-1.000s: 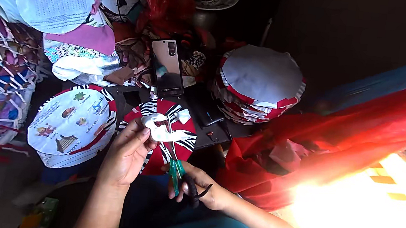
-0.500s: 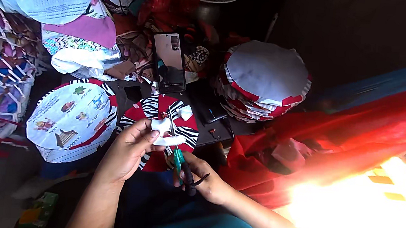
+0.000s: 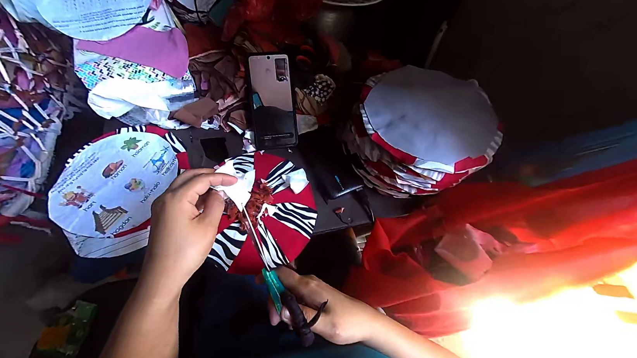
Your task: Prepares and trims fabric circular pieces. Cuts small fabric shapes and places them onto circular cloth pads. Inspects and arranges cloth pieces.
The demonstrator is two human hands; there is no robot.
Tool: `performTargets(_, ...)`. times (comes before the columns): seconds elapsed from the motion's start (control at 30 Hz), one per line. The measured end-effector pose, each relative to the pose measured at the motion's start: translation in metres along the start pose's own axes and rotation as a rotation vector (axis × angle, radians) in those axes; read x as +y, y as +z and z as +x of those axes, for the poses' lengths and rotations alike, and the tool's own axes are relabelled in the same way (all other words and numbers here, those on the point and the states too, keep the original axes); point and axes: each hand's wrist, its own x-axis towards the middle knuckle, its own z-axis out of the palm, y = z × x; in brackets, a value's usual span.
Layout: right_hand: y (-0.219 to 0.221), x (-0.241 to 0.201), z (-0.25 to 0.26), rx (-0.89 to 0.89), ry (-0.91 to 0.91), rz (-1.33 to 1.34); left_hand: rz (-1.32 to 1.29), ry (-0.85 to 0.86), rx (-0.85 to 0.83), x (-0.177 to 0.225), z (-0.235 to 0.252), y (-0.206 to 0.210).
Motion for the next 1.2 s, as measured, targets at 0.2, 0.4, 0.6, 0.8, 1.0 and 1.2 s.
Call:
performTargets(0.2,0.005,0.000,0.009,0.118,0.025,0.116,-0.504,-0.079,-0.059,-0.008,-0.011,0.010)
performTargets(0.4,0.010,0.004,0.013,0.262,-0.005,0.197,-0.681,-0.259,-0.124,-0.008,-0.018,0.018)
performTargets(0.6,0.012,0.006,0.013,0.297,-0.038,0.116,-0.637,-0.255,-0.125,-0.011,-0.020,0.018)
performTargets(0.8,0.013,0.010,0.013,0.315,-0.022,0.071,-0.439,-0.247,-0.099,-0.016,-0.023,0.020)
performTargets(1.0,0.015,0.011,0.011,0.307,0.064,0.091,-0.362,-0.302,-0.101,-0.021,-0.024,0.013)
performTargets(1.2,0.012,0.012,0.008,0.142,0.045,0.130,-0.569,-0.330,-0.168,-0.023,-0.024,0.015)
